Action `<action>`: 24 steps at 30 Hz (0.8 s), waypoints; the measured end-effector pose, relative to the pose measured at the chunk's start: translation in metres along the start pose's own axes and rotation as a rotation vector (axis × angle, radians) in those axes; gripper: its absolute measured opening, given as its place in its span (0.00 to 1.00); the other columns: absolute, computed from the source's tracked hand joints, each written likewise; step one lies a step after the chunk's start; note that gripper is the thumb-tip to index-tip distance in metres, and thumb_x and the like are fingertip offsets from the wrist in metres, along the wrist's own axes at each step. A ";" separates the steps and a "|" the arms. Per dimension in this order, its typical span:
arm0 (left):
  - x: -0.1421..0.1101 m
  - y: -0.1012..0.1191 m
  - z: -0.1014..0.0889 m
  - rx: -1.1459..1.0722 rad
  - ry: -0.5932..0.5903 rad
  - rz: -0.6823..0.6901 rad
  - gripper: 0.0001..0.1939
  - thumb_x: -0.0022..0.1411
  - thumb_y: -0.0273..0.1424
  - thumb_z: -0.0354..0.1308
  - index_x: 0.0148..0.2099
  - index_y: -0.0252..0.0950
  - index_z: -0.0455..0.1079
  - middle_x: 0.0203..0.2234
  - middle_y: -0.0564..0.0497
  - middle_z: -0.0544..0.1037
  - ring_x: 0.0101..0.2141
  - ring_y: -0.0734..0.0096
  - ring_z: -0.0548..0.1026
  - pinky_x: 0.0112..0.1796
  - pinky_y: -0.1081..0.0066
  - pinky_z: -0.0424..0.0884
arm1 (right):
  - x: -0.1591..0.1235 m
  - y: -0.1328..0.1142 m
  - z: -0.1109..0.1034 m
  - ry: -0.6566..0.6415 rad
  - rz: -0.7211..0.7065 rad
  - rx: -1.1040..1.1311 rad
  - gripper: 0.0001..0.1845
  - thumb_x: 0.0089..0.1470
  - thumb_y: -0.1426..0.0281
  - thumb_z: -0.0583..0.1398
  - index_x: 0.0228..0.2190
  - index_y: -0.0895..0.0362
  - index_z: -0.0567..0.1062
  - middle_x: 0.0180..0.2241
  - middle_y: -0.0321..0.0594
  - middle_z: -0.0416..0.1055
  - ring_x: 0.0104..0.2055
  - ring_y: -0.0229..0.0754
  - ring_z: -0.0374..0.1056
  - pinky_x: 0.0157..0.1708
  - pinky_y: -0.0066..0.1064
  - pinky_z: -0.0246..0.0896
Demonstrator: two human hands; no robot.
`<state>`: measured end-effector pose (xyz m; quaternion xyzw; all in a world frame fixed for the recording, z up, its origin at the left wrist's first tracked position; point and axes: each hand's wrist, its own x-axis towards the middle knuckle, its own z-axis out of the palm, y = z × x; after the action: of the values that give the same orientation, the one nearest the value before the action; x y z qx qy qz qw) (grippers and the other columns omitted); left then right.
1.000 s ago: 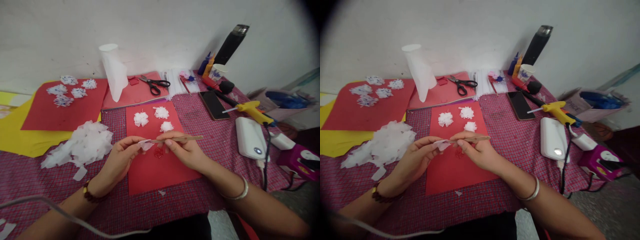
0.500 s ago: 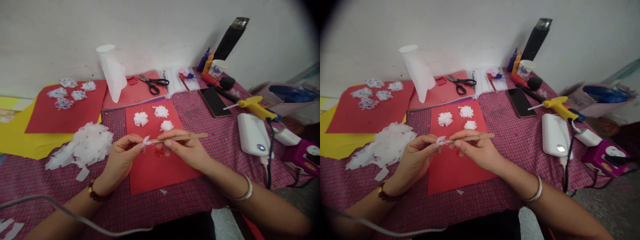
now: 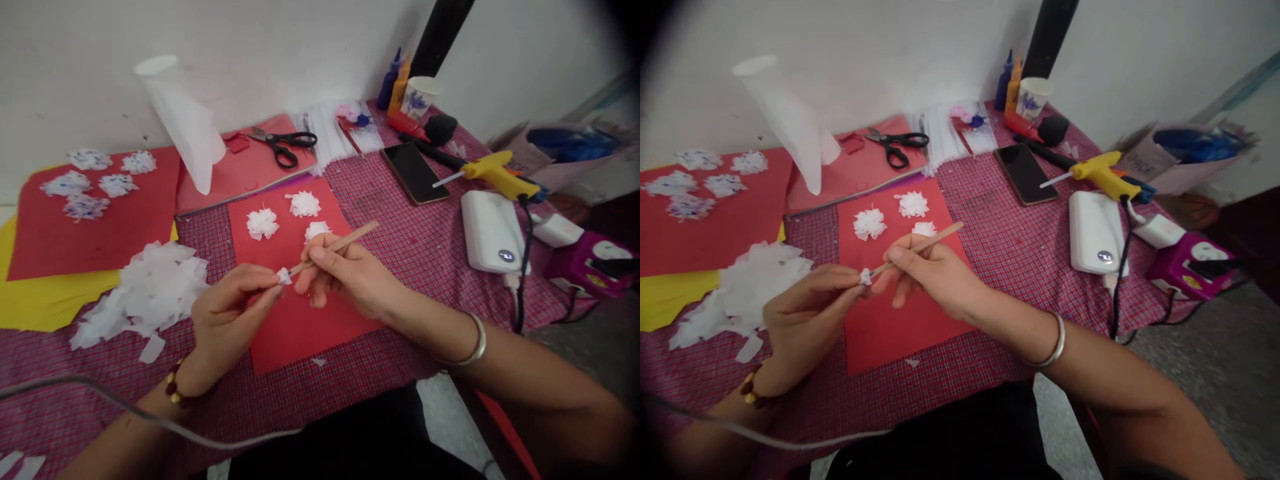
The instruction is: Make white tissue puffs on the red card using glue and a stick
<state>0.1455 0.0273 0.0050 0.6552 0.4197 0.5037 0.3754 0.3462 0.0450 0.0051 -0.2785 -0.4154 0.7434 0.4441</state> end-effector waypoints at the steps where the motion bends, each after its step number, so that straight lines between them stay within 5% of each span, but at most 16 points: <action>1: 0.002 0.001 0.000 -0.021 0.007 -0.028 0.09 0.59 0.22 0.66 0.37 0.43 0.80 0.31 0.54 0.81 0.31 0.75 0.78 0.35 0.73 0.74 | 0.000 -0.003 -0.001 -0.032 0.000 -0.003 0.14 0.61 0.56 0.61 0.35 0.54 0.70 0.26 0.33 0.78 0.20 0.32 0.69 0.22 0.24 0.65; 6: 0.015 0.004 0.003 -0.408 -0.007 -0.477 0.05 0.52 0.26 0.70 0.29 0.40 0.78 0.21 0.56 0.79 0.20 0.78 0.74 0.23 0.78 0.71 | 0.000 -0.016 -0.008 -0.021 -0.244 -0.246 0.06 0.58 0.65 0.65 0.37 0.54 0.77 0.31 0.32 0.76 0.28 0.30 0.70 0.29 0.23 0.67; 9: 0.015 0.006 0.006 -0.433 -0.037 -0.541 0.05 0.52 0.27 0.71 0.29 0.39 0.77 0.20 0.56 0.78 0.19 0.78 0.74 0.22 0.78 0.71 | 0.001 -0.015 -0.008 -0.009 -0.268 -0.268 0.07 0.59 0.64 0.64 0.35 0.55 0.76 0.29 0.32 0.74 0.28 0.31 0.70 0.27 0.23 0.66; 12: 0.007 0.004 0.003 -0.198 -0.052 -0.298 0.04 0.59 0.26 0.66 0.35 0.41 0.78 0.24 0.56 0.80 0.24 0.76 0.76 0.28 0.76 0.73 | 0.001 -0.007 -0.003 0.059 -0.110 -0.120 0.13 0.58 0.60 0.65 0.32 0.55 0.71 0.25 0.31 0.75 0.21 0.30 0.68 0.23 0.24 0.66; 16: 0.001 -0.004 -0.007 0.381 -0.079 0.281 0.11 0.60 0.20 0.63 0.41 0.42 0.77 0.32 0.54 0.82 0.32 0.73 0.79 0.35 0.73 0.74 | 0.002 0.005 0.004 0.090 0.076 0.108 0.22 0.51 0.54 0.69 0.31 0.54 0.66 0.23 0.31 0.77 0.18 0.31 0.69 0.21 0.24 0.67; 19: 0.002 -0.013 -0.013 0.695 -0.163 0.657 0.14 0.60 0.20 0.64 0.47 0.40 0.74 0.35 0.52 0.83 0.33 0.71 0.80 0.36 0.72 0.76 | 0.005 0.009 0.004 0.107 0.078 0.091 0.24 0.50 0.50 0.68 0.30 0.55 0.66 0.22 0.31 0.77 0.16 0.31 0.67 0.19 0.23 0.65; 21: 0.003 -0.018 -0.013 0.796 -0.175 0.718 0.17 0.62 0.22 0.64 0.53 0.39 0.72 0.38 0.49 0.83 0.35 0.68 0.81 0.37 0.70 0.77 | 0.007 0.008 -0.001 0.143 0.023 0.012 0.24 0.51 0.48 0.66 0.29 0.55 0.67 0.20 0.31 0.75 0.15 0.30 0.65 0.17 0.22 0.62; 24: 0.002 -0.023 -0.010 0.835 -0.152 0.592 0.19 0.64 0.26 0.62 0.57 0.37 0.68 0.42 0.45 0.82 0.40 0.63 0.81 0.40 0.66 0.78 | 0.010 0.000 -0.014 0.215 -0.104 -0.210 0.25 0.55 0.46 0.63 0.28 0.55 0.66 0.18 0.30 0.71 0.15 0.29 0.62 0.15 0.23 0.56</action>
<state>0.1322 0.0376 -0.0130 0.8746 0.3533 0.3288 -0.0472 0.3523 0.0590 -0.0023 -0.3795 -0.4549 0.6377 0.4923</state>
